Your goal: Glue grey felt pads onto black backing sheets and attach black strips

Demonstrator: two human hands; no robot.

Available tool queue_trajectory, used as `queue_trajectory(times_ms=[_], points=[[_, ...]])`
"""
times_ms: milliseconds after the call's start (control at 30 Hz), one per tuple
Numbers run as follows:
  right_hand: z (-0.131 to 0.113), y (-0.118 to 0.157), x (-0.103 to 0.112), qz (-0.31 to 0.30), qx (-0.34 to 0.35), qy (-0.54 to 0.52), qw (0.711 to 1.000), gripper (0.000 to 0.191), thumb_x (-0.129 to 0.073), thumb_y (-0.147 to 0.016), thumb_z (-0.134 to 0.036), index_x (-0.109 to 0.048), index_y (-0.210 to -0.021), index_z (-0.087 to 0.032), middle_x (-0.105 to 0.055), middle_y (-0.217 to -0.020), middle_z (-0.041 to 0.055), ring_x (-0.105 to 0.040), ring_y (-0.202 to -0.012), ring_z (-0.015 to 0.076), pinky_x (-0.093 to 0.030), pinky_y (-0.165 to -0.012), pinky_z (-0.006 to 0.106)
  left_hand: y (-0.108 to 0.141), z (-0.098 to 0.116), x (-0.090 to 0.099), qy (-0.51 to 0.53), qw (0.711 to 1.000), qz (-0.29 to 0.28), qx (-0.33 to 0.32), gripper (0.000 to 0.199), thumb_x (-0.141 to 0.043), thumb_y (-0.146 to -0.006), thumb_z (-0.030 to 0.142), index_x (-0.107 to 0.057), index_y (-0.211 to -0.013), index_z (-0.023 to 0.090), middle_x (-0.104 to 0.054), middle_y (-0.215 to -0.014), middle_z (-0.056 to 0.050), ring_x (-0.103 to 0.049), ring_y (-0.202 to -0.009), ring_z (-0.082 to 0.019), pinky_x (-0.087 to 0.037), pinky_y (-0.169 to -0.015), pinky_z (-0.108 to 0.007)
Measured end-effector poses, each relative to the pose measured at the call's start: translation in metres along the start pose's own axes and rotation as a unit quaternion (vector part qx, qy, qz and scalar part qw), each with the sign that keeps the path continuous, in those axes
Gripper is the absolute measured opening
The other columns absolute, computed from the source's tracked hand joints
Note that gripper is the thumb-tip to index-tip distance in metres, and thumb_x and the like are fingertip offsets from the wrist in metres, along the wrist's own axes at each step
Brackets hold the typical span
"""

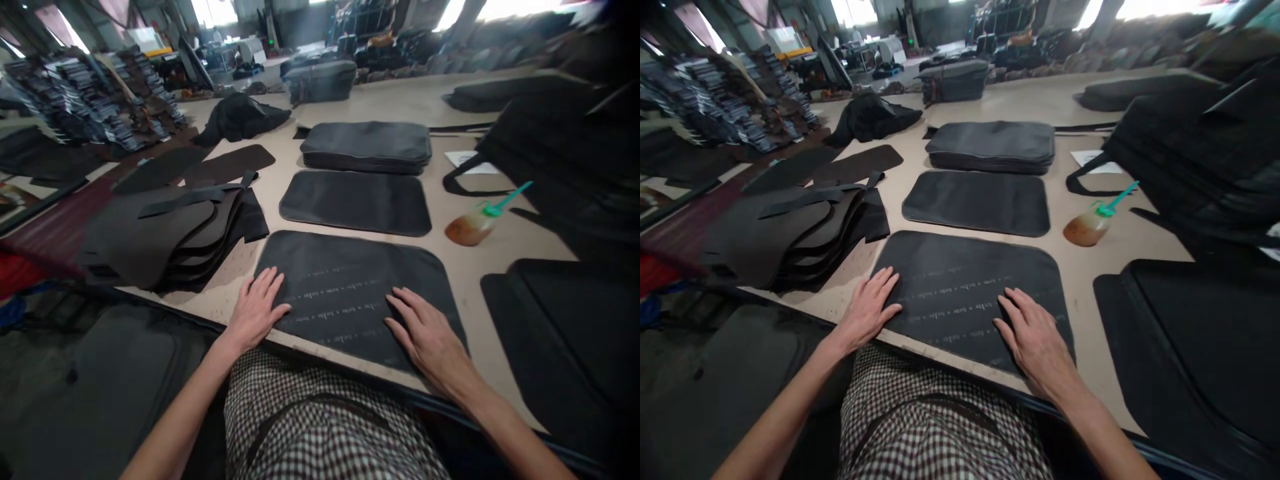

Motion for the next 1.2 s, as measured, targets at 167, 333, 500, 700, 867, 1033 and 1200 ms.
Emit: queue_trajectory(times_ms=[167,333,500,700,867,1033,1200], points=[[0.0,0.001,0.0,0.01,0.002,0.014,1.0,0.045,-0.042,-0.108,-0.042,-0.05,-0.143,-0.014,-0.052,-0.148,0.0163,-0.049,-0.137,0.0329,-0.047,-0.109,0.05,0.015,-0.035,0.005,0.066,0.997,0.031,0.032,0.06,-0.044,-0.104,0.051,-0.036,-0.157,0.024,-0.035,-0.164,-0.014,-0.032,-0.152,-0.028,-0.029,-0.123,-0.05],[-0.001,0.001,-0.001,0.01,0.001,0.015,1.0,0.044,-0.044,-0.108,-0.04,-0.051,-0.142,-0.014,-0.051,-0.149,0.0157,-0.047,-0.139,0.0321,-0.046,-0.111,0.05,-0.009,-0.077,0.02,0.156,0.973,0.111,0.131,0.044,-0.051,-0.102,0.043,-0.053,-0.14,0.021,-0.063,-0.135,-0.014,-0.058,-0.127,-0.028,-0.046,-0.11,-0.046],[-0.001,0.001,0.0,0.008,-0.007,0.007,1.0,0.044,-0.044,-0.108,-0.04,-0.051,-0.142,-0.015,-0.051,-0.149,0.0154,-0.047,-0.14,0.0316,-0.045,-0.112,0.05,-0.053,-0.102,0.015,0.177,0.965,0.103,0.166,0.036,-0.068,-0.091,0.03,-0.062,-0.125,0.018,-0.071,-0.113,-0.011,-0.066,-0.104,-0.026,-0.053,-0.097,-0.042],[-0.002,0.001,0.003,0.011,-0.013,0.003,1.0,0.043,-0.044,-0.108,-0.039,-0.049,-0.144,-0.015,-0.05,-0.15,0.0152,-0.045,-0.141,0.0313,-0.044,-0.113,0.051,-0.068,-0.102,0.013,0.162,0.966,0.102,0.176,0.028,-0.07,-0.088,0.026,-0.068,-0.114,0.018,-0.072,-0.106,-0.01,-0.067,-0.097,-0.026,-0.052,-0.09,-0.039],[-0.002,0.001,0.003,0.01,-0.015,-0.001,1.0,0.043,-0.045,-0.108,-0.037,-0.049,-0.144,-0.014,-0.05,-0.15,0.0155,-0.044,-0.142,0.0311,-0.043,-0.113,0.051,-0.069,-0.106,0.013,0.172,0.962,0.093,0.192,0.027,-0.071,-0.085,0.027,-0.069,-0.112,0.021,-0.073,-0.102,-0.006,-0.068,-0.093,-0.023,-0.051,-0.086,-0.034],[-0.001,0.001,0.003,0.011,-0.022,-0.008,1.0,0.042,-0.045,-0.108,-0.037,-0.049,-0.144,-0.016,-0.05,-0.151,0.0153,-0.045,-0.142,0.0307,-0.044,-0.113,0.051,-0.076,-0.116,0.01,0.196,0.954,0.081,0.214,0.033,-0.074,-0.08,0.029,-0.071,-0.112,0.021,-0.074,-0.093,-0.003,-0.068,-0.084,-0.02,-0.051,-0.079,-0.031],[0.0,0.001,0.004,0.009,-0.026,-0.012,1.0,0.043,-0.047,-0.107,-0.036,-0.052,-0.143,-0.014,-0.05,-0.151,0.0159,-0.045,-0.142,0.0314,-0.044,-0.112,0.052,-0.079,-0.121,0.007,0.211,0.949,0.083,0.219,0.035,-0.071,-0.081,0.032,-0.071,-0.114,0.02,-0.073,-0.09,-0.002,-0.067,-0.08,-0.018,-0.05,-0.079,-0.031]])
Point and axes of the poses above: each hand's wrist, its own y-axis away from the middle knuckle, its own x-axis out of the back of the hand, z = x × y, the point moved 10 cm from there along -y, towards the middle knuckle
